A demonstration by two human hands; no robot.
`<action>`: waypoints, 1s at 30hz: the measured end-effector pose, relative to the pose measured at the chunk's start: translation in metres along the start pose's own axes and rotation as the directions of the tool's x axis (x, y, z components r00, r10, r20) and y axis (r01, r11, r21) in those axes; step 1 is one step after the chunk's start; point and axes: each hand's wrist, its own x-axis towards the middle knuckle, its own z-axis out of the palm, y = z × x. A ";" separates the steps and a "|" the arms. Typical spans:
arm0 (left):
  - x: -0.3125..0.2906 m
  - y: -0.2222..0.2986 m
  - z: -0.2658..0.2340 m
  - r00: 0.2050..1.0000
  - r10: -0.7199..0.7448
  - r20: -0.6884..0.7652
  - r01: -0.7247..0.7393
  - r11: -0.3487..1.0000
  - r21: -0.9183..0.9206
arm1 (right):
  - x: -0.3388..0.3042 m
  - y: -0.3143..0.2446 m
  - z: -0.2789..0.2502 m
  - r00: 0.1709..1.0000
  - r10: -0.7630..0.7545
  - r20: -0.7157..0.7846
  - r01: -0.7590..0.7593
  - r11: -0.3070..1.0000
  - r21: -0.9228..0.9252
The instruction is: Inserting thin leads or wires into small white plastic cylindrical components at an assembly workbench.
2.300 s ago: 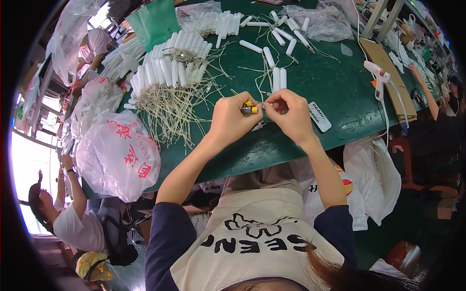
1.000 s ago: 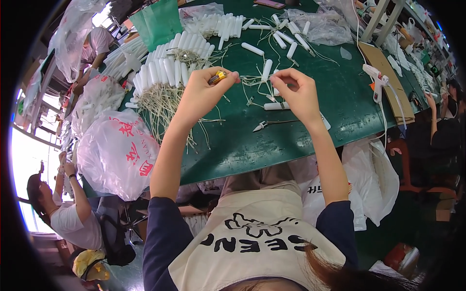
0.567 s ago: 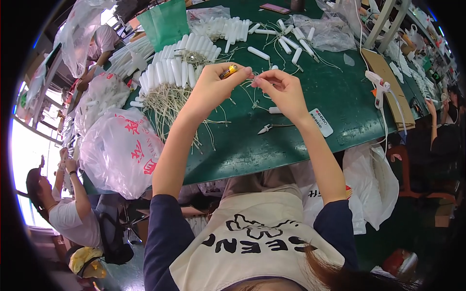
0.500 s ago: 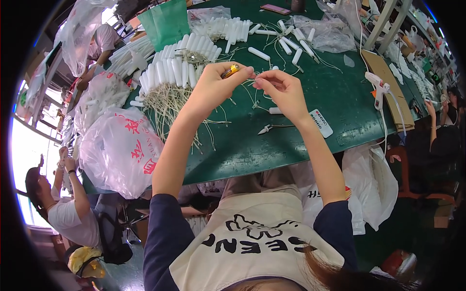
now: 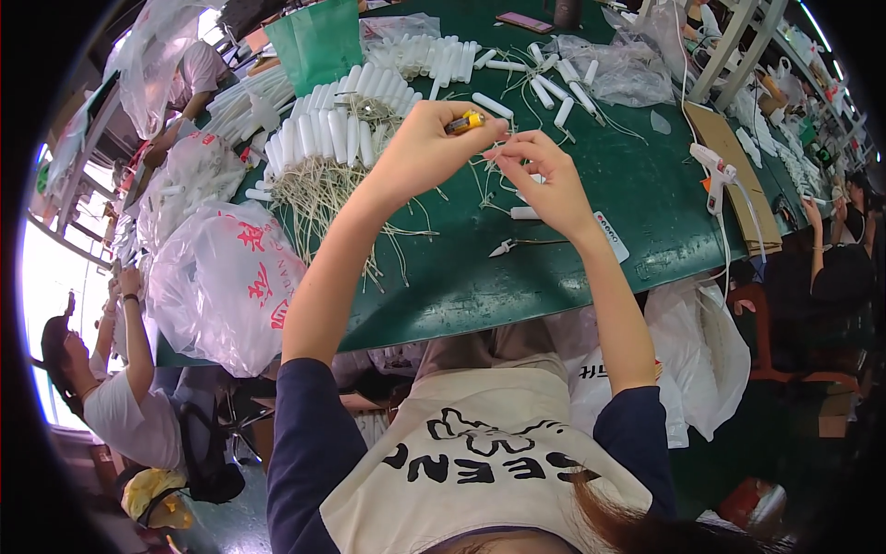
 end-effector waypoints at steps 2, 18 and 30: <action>0.003 -0.001 -0.003 0.999 -0.021 -0.025 0.021 1.000 -0.002 | -0.002 -0.007 -0.004 0.997 -0.007 0.074 0.012 0.998 -0.067; 0.018 -0.081 0.044 0.962 0.112 0.249 -0.205 0.897 0.392 | -0.007 -0.005 -0.043 0.965 0.134 -0.223 -0.056 0.944 0.324; 0.033 -0.110 -0.001 0.991 -0.094 -0.093 0.105 0.986 0.131 | -0.029 0.022 -0.115 0.724 0.509 -0.465 -0.224 0.812 0.539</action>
